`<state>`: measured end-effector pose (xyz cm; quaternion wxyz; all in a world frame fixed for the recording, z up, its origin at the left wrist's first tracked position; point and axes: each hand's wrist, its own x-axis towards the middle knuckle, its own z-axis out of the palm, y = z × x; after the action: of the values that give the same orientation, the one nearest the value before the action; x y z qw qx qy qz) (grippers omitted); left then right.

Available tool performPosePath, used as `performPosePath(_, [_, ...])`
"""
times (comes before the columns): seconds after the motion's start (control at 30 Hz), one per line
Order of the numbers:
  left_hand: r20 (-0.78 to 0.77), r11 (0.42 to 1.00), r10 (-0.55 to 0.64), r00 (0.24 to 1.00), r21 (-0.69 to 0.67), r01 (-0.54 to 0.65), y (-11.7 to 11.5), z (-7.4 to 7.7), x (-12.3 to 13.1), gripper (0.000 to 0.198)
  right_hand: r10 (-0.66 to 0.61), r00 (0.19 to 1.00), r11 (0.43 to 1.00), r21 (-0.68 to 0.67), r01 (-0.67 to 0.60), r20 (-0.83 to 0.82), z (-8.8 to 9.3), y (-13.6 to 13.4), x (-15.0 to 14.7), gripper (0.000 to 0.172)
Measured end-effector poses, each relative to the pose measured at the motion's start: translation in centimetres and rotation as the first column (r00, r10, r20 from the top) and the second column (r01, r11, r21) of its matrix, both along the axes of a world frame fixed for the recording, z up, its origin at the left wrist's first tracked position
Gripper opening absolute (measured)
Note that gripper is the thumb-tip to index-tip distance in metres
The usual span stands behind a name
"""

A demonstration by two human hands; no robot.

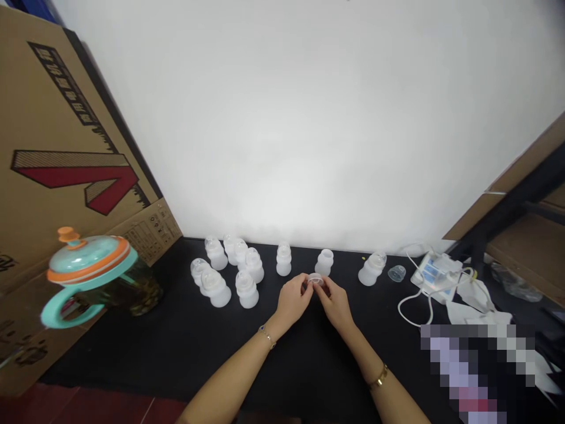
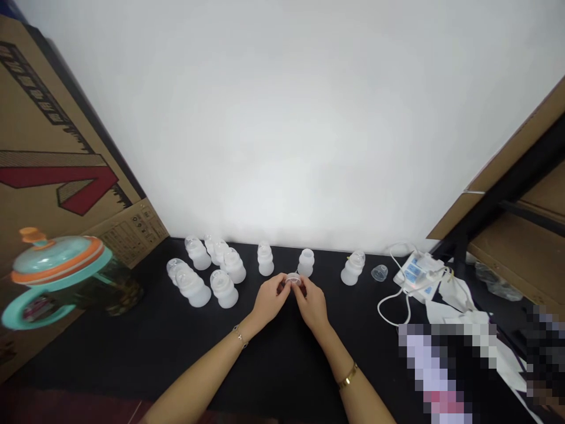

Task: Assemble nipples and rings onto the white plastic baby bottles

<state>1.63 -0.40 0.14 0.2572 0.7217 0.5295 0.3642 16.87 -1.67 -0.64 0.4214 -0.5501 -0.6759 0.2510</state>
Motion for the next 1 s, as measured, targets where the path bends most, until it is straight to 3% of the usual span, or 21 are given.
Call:
performPosePath(0.63, [0.084, 0.999, -0.029, 0.996, 0.017, 0.027, -0.14, -0.01, 0.06, 0.025, 0.041, 0.996, 0.998, -0.046, -0.045, -0.081, 0.11, -0.21, 0.11, 0.036])
performPosePath(1.0, [0.063, 1.0, -0.014, 0.998, 0.014, 0.013, -0.15, -0.06, 0.18, 0.025, 0.029, 0.999, 0.999, -0.028, -0.03, -0.022, 0.15, -0.2, 0.16, 0.032])
